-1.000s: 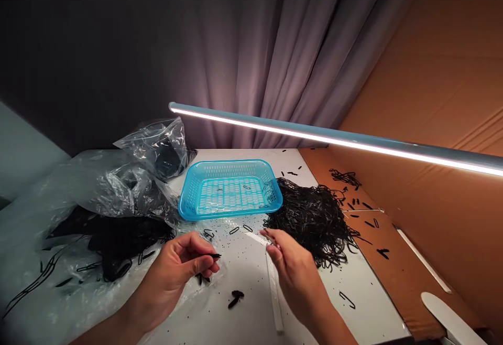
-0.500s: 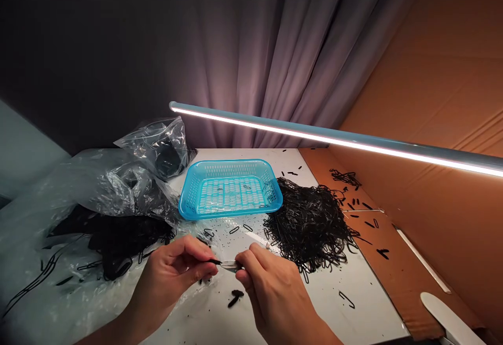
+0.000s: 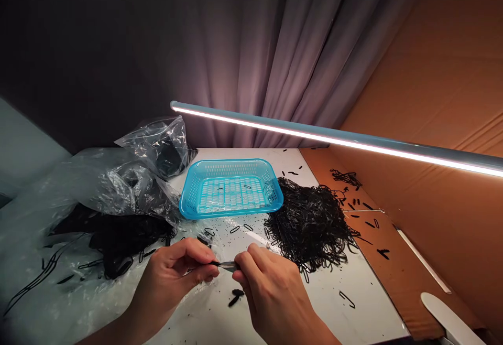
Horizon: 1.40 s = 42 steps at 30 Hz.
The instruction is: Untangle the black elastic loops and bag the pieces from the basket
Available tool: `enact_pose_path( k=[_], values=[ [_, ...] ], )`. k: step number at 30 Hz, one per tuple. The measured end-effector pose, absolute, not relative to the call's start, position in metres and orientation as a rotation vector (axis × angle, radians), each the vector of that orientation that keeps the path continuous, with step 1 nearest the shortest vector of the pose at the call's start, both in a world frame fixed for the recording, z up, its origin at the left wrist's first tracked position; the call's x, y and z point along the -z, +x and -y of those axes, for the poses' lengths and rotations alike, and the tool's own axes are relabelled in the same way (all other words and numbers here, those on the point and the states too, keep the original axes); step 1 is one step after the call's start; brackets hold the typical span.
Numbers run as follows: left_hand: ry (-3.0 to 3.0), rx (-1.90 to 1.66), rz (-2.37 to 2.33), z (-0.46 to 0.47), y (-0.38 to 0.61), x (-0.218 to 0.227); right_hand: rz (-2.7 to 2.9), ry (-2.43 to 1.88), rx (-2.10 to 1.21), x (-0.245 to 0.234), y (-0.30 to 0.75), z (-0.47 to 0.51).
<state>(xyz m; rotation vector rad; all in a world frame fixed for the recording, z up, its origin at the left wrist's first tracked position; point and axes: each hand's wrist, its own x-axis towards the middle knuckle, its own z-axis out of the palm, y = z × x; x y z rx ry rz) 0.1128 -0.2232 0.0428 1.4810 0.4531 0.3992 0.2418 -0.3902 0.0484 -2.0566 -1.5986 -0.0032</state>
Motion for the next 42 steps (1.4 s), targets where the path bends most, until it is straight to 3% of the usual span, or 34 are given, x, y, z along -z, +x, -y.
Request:
enact_pose_path(
  k=[18, 42],
  values=[
    [1.624, -0.541, -0.424, 0.227, 0.114, -0.046, 1.559, -2.097, -0.015, -0.042, 0.237, 0.389],
    [1.437, -0.449, -0.482, 0.232, 0.112, -0.048, 1.519, -1.994, 0.164, -0.039, 0.226, 0.384]
  ],
)
